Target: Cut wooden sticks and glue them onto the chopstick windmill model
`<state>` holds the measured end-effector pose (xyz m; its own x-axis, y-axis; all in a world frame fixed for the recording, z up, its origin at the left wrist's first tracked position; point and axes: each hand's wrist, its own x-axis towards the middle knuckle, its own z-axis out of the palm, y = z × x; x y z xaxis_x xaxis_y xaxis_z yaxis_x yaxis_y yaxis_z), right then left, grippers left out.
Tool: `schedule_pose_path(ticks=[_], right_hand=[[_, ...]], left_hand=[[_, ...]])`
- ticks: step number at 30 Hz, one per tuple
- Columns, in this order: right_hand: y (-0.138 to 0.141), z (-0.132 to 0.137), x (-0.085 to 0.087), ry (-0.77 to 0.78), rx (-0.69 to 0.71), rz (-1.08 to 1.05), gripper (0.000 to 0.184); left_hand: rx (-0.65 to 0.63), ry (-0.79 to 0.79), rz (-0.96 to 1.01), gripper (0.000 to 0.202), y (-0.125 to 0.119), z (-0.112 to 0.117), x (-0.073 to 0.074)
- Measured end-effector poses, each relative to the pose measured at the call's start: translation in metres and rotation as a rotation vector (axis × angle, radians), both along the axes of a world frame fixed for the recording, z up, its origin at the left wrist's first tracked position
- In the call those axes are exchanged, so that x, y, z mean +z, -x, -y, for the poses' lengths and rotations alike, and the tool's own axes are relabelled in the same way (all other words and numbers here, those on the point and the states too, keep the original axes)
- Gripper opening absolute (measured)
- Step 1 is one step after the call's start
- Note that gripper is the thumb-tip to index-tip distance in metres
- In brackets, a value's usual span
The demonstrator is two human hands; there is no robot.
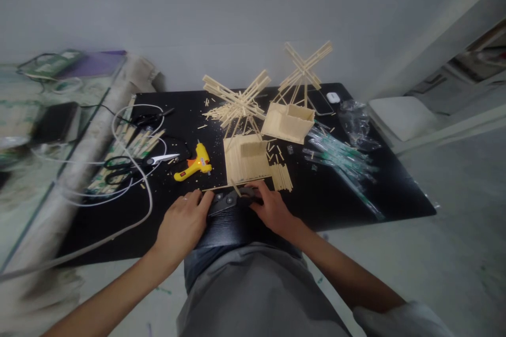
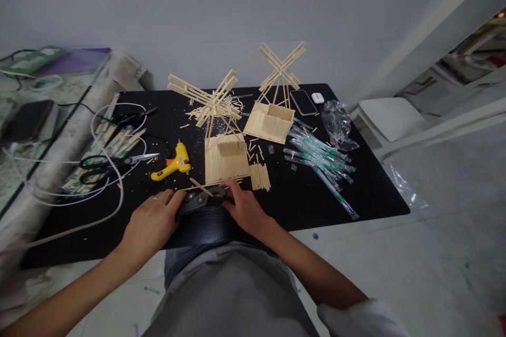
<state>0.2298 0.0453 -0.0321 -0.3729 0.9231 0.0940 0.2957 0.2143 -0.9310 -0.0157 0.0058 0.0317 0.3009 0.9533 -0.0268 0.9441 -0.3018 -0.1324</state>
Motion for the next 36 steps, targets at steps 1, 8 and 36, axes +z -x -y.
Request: schedule_pose_path(ticks=[1, 8, 36], right_hand=[[-0.003, 0.001, 0.003, 0.002, -0.006, 0.003, 0.026], [-0.057, -0.019, 0.030, 0.013, -0.217, 0.093, 0.025], [-0.057, -0.044, 0.065, 0.077, -0.064, 0.251, 0.029]], left_hand=[[0.013, -0.029, 0.039, 0.037, 0.003, 0.000, -0.003], [0.111, -0.071, 0.612, 0.032, 0.011, 0.009, -0.019], [0.117, 0.289, 0.731, 0.058, -0.008, 0.018, -0.011]])
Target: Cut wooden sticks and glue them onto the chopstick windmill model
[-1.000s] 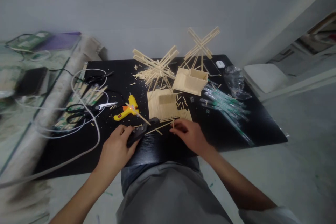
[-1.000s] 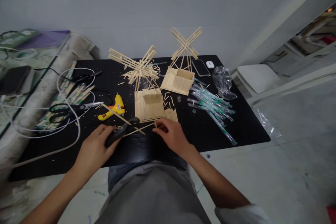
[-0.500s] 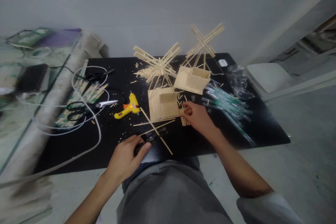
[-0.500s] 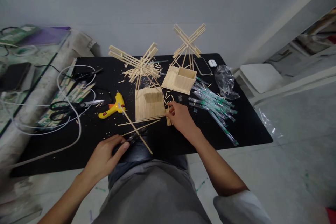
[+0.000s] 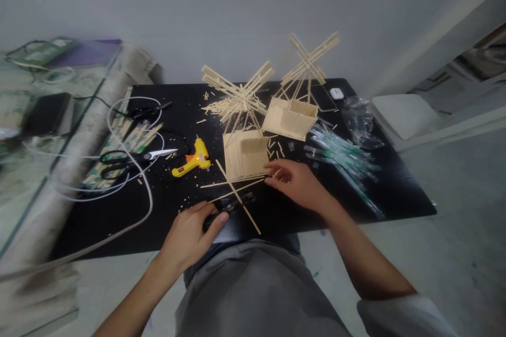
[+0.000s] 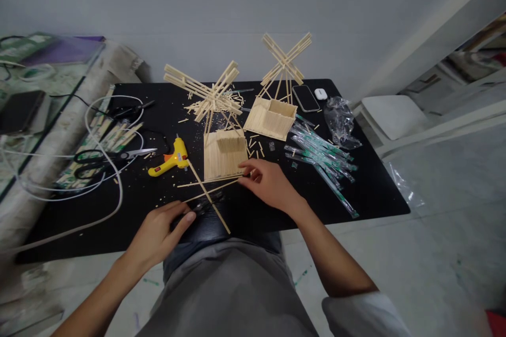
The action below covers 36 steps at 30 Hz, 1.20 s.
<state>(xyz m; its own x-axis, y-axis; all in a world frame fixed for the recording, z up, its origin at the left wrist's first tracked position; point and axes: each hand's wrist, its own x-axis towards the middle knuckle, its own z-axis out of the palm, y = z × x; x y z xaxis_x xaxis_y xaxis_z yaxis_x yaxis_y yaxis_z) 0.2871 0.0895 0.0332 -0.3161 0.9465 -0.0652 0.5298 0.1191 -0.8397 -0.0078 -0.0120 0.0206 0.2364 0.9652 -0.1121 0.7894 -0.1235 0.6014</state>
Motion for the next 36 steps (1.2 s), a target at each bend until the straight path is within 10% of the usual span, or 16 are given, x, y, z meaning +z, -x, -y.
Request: schedule_pose_path(ticks=[6, 15, 24, 36], right_hand=[[0.020, 0.027, 0.017, 0.414, 0.454, -0.473, 0.056], [0.034, 0.030, -0.008, 0.439, 0.386, -0.533, 0.054], [0.028, 0.033, 0.008, 0.503, 0.304, -0.492, 0.055], [0.040, 0.047, 0.005, 0.433, 0.486, -0.453, 0.047]], left_hand=[[-0.052, 0.033, -0.028, 0.063, -0.003, -0.003, 0.006], [-0.036, 0.041, -0.172, 0.067, -0.008, -0.002, 0.008], [0.090, 0.047, -0.225, 0.062, 0.018, -0.002, 0.008], [0.586, -0.024, 0.503, 0.046, -0.009, -0.034, 0.035]])
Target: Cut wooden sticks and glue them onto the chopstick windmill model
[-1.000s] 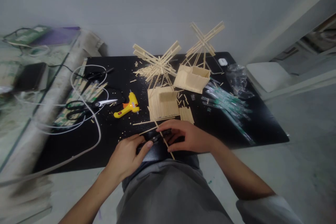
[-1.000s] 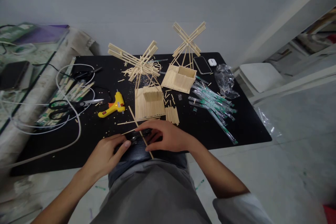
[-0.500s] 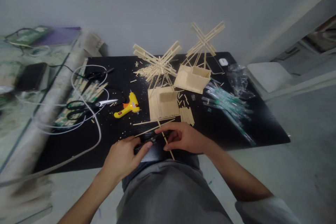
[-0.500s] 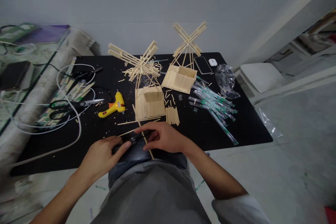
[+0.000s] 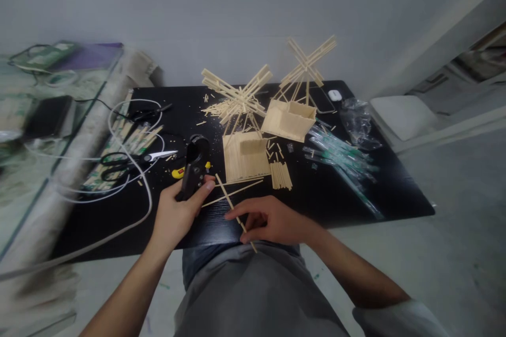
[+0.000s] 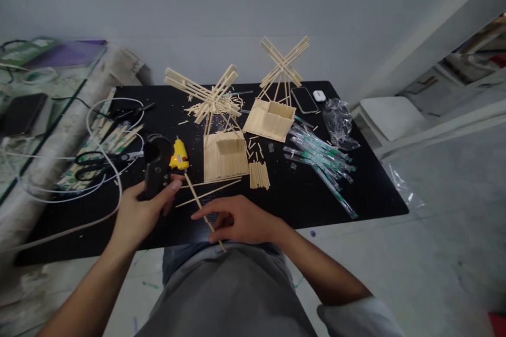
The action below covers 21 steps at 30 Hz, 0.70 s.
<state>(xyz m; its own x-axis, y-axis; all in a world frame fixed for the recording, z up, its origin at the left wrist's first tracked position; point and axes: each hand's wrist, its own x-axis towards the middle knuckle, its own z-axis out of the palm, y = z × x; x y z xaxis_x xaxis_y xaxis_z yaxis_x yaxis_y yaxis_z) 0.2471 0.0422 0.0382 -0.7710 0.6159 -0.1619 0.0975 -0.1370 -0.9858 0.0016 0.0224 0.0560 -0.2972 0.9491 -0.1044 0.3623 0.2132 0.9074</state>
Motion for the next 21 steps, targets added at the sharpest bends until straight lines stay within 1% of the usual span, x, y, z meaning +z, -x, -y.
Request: schedule_pose_path(ticks=[3, 6, 10, 12, 14, 16, 17, 19, 21], right_hand=[[-0.003, 0.000, -0.002, -0.032, 0.030, 0.017, 0.045], [-0.005, -0.001, -0.004, -0.088, 0.042, 0.045, 0.048], [-0.006, -0.002, -0.005, -0.208, 0.056, 0.089, 0.053], [-0.007, -0.004, -0.005, -0.278, 0.047, 0.119, 0.051], [-0.012, -0.006, -0.005, -0.285, -0.019, 0.155, 0.047], [-0.017, -0.009, -0.008, -0.203, -0.157, 0.161, 0.045], [-0.019, -0.010, -0.010, -0.146, -0.240, 0.146, 0.047], [-0.019, -0.012, -0.014, -0.062, -0.389, 0.105, 0.047], [-0.016, -0.014, -0.017, -0.064, -0.478, 0.091, 0.035]], left_hand=[[-0.040, 0.024, 0.055, 0.041, -0.005, -0.008, 0.001], [-0.098, 0.013, 0.060, 0.036, -0.007, -0.013, 0.000], [-0.134, -0.023, 0.054, 0.029, -0.009, -0.018, 0.002], [-0.140, -0.042, 0.037, 0.028, -0.009, -0.019, 0.005], [-0.125, -0.080, 0.010, 0.027, -0.009, -0.018, 0.006], [-0.118, -0.135, -0.026, 0.027, -0.007, -0.015, 0.005], [-0.135, -0.164, -0.053, 0.027, -0.007, -0.014, 0.003], [-0.225, -0.220, -0.128, 0.026, -0.007, -0.011, -0.002], [-0.340, -0.271, -0.203, 0.025, -0.009, -0.009, -0.006]])
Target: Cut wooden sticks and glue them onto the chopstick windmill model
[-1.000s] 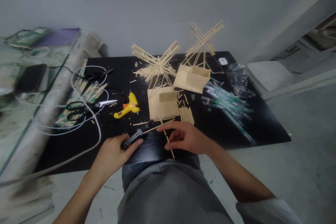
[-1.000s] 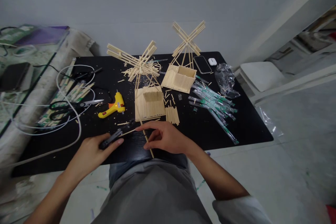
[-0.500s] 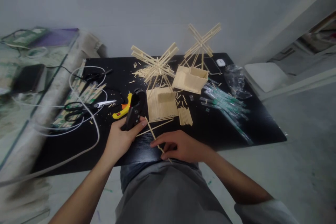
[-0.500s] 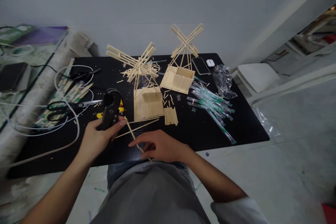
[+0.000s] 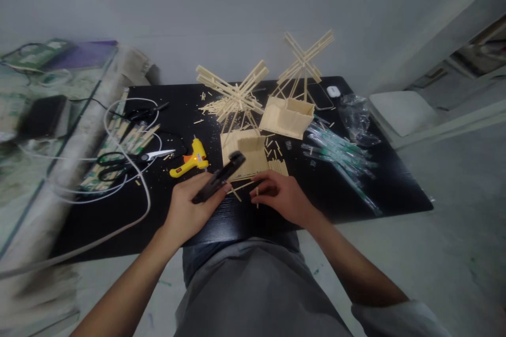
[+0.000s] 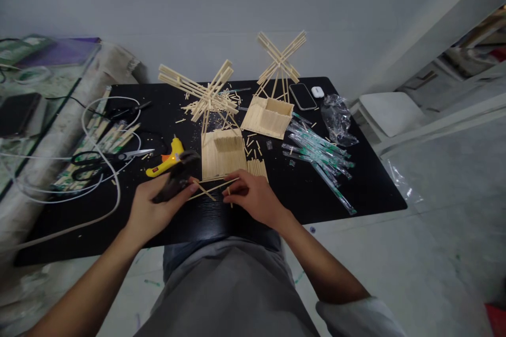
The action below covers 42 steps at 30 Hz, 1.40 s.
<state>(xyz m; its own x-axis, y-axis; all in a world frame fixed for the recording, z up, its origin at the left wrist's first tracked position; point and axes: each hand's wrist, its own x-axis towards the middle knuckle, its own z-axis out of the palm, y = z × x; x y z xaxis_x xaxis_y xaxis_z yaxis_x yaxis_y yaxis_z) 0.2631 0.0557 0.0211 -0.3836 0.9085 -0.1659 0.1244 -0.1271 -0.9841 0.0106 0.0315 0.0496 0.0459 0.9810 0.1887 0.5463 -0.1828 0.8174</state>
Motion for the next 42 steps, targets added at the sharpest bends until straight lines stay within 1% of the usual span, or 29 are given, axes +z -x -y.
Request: schedule_pose_path(ticks=[2, 4, 6, 9, 13, 17, 23, 28, 34, 42], right_hand=[[0.007, -0.001, -0.003, -0.079, -0.025, 0.049, 0.017], [0.014, -0.003, -0.007, -0.180, -0.028, 0.112, 0.007], [0.021, -0.006, -0.011, -0.242, -0.026, 0.144, 0.006], [0.026, -0.009, -0.017, -0.270, -0.006, 0.143, 0.008], [0.027, -0.010, -0.022, -0.311, 0.039, 0.143, 0.006], [0.026, -0.010, -0.026, -0.349, 0.071, 0.136, 0.006], [0.024, -0.011, -0.031, -0.368, 0.088, 0.101, 0.009], [0.022, -0.012, -0.034, -0.359, 0.076, 0.068, 0.012], [0.019, -0.017, -0.035, -0.344, 0.037, 0.087, 0.004], [0.020, -0.014, -0.033, -0.325, 0.020, 0.129, 0.003]], left_hand=[[-0.082, -0.040, -0.052, 0.023, -0.003, 0.001, -0.003], [-0.126, -0.066, -0.079, 0.020, -0.006, 0.001, -0.005], [-0.156, -0.093, -0.094, 0.017, -0.008, 0.000, -0.006], [-0.186, -0.123, -0.108, 0.020, -0.009, 0.001, -0.008], [-0.202, -0.134, -0.128, 0.023, -0.007, 0.001, -0.014], [-0.219, -0.202, -0.135, 0.022, -0.005, 0.003, -0.019], [-0.260, -0.252, -0.122, 0.023, -0.006, 0.002, -0.019], [-0.292, -0.232, -0.133, 0.024, -0.006, -0.003, -0.018], [-0.247, -0.218, -0.149, 0.026, -0.006, -0.008, -0.020], [-0.233, -0.164, -0.122, 0.027, -0.007, -0.007, -0.018]])
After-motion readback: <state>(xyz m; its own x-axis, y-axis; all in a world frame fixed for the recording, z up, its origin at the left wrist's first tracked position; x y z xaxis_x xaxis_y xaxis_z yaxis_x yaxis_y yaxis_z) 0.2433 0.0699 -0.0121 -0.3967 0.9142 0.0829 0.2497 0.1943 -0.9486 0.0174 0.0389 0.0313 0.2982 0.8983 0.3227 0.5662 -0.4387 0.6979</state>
